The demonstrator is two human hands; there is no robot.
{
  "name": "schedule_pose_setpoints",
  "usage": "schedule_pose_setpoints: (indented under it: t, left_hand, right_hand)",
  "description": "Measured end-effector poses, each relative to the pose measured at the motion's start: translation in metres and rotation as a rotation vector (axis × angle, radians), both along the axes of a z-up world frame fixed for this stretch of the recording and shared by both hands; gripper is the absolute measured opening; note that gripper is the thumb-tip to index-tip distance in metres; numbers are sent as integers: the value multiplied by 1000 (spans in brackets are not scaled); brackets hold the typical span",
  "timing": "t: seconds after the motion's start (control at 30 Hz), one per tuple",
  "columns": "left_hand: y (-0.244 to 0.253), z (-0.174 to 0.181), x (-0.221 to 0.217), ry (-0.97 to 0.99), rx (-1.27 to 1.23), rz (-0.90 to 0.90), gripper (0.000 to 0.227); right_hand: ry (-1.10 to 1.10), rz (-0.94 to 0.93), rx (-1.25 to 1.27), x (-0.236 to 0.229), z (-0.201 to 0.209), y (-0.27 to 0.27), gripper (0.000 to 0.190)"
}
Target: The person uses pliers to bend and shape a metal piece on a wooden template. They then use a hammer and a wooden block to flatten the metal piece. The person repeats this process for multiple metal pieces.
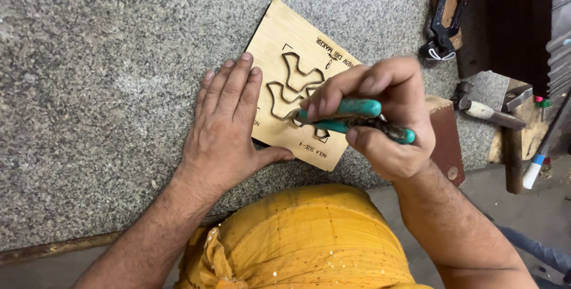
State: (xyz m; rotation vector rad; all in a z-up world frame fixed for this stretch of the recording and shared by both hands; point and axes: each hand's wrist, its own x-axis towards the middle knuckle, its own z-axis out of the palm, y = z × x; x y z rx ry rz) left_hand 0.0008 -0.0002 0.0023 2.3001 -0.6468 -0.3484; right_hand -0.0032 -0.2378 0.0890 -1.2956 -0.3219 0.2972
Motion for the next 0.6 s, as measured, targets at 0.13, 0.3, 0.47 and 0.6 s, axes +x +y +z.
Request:
schedule_pose_setpoints:
  t: [0.13, 0.3, 0.47, 0.6]
  left_hand:
    - [-2, 1, 0, 8, -1, 8, 130]
    - [-2, 1, 0, 11, 22, 3, 132]
    - [-2, 4, -3, 13, 27, 12, 132]
    - [-3, 5, 1, 30, 54, 3, 135]
  right_hand:
    - [-114, 45, -121, 2, -2, 0, 33]
    - [-117, 39, -139, 0, -5, -1, 41]
    - [-98, 33, -146, -2, -6, 0, 38]
    - [-71, 6, -119, -1, -6, 1, 38]
